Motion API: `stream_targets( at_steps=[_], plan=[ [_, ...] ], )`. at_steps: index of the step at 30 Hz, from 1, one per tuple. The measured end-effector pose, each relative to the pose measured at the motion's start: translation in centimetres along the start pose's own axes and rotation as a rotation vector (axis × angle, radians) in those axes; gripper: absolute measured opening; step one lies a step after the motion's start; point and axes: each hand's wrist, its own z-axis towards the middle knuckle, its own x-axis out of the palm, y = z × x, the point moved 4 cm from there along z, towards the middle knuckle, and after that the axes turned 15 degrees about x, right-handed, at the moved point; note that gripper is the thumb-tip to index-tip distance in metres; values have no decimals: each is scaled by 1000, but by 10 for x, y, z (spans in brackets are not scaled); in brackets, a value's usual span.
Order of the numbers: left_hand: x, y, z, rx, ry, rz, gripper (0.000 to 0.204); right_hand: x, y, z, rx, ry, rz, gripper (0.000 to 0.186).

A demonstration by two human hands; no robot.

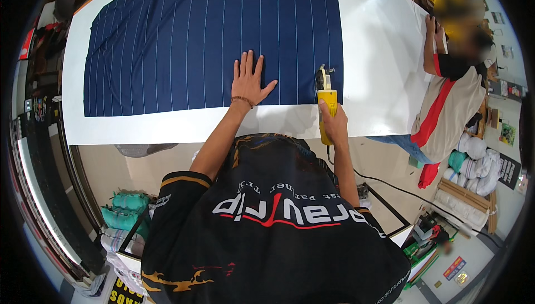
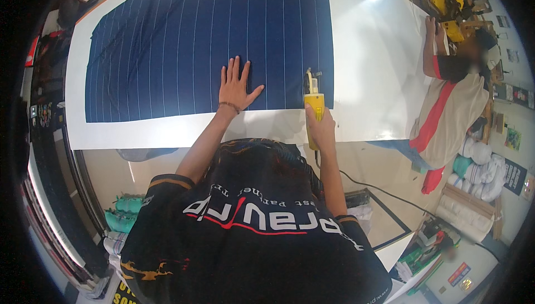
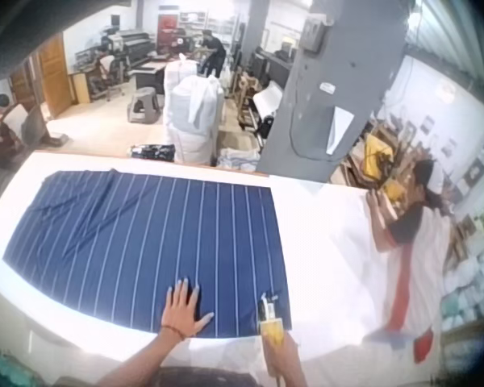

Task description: The person uses a yellow electric rotary cutter to cut a large piece of dark blue striped fabric on a white table. They repeatedly cut narrow strips from the fabric's edge and set them aside. Another person works at a separate station in the background.

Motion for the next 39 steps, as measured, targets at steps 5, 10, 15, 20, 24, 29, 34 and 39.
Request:
stream_targets(
  at_steps=[5,10,15,20,24,29,34,39],
  plan=[
    [0,0,0,-1,12,-9,97,3,7,23,-14,6,27,65],
    [-1,1,0,-9,34,-23,98,4,26,36,-21,23,26,66],
    [-2,1,-1,-11,40,-31,98,4,43,50,-20,26,8,68],
    [-2,1,-1,-9,42,-37,99,4,62,67,4,12,-61,71],
    [-3,0,0,-11,55,-40,98,5,79,77,14,24,-53,73],
    [-2,1,0,-8,35,-59,98,9,95,106,-46,20,-57,74],
    [-6,1,1,-7,45,-67,96,12,114,127,-5,14,-67,74],
    [-6,2,-1,-4,22,-61,95,11,141,135,-11,32,-56,75]
  ],
)
